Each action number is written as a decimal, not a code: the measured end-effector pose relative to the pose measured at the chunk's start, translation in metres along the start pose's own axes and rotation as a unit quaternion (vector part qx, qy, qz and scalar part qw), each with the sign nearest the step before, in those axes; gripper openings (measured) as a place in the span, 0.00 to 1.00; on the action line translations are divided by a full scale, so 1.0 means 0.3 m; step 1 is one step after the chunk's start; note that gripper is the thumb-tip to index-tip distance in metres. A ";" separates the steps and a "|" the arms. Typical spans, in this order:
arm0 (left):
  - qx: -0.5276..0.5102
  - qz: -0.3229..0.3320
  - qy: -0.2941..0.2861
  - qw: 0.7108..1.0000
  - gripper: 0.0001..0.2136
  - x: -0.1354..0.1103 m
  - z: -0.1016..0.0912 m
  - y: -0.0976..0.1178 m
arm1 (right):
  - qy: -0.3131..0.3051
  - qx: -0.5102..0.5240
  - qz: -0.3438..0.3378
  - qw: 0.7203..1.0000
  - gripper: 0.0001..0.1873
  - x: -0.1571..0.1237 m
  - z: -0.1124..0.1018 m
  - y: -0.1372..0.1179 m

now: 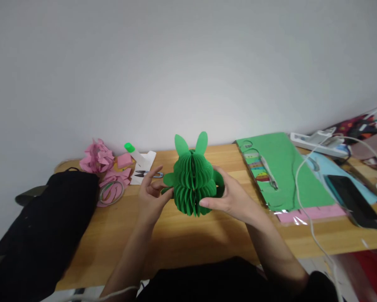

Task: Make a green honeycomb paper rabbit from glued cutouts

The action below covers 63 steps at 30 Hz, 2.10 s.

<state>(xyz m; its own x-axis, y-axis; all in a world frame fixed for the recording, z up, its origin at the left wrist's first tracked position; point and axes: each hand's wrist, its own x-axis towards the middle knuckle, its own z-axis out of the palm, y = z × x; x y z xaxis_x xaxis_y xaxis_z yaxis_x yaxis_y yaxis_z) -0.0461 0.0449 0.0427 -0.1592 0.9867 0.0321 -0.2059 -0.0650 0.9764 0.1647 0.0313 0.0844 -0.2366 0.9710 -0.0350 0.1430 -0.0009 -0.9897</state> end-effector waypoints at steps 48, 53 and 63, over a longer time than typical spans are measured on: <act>0.178 -0.029 -0.008 0.983 0.28 -0.020 0.001 0.034 | 0.000 0.208 0.146 0.967 0.17 0.046 -0.057 0.133; 0.182 -0.034 -0.011 0.983 0.28 -0.021 0.002 0.034 | -0.029 0.187 0.160 0.969 0.13 0.047 -0.063 0.142; 0.186 -0.027 -0.024 0.982 0.27 -0.024 0.001 0.030 | -0.063 0.130 0.183 0.972 0.07 0.046 -0.068 0.169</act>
<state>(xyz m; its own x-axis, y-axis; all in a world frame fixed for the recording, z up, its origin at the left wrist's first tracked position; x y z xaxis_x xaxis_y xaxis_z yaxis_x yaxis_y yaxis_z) -0.0464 0.0373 0.0512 -0.1096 0.9938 -0.0210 0.1562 0.0381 0.9870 0.1884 0.0497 0.0365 -0.3335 0.8573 -0.3923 -0.0040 -0.4174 -0.9087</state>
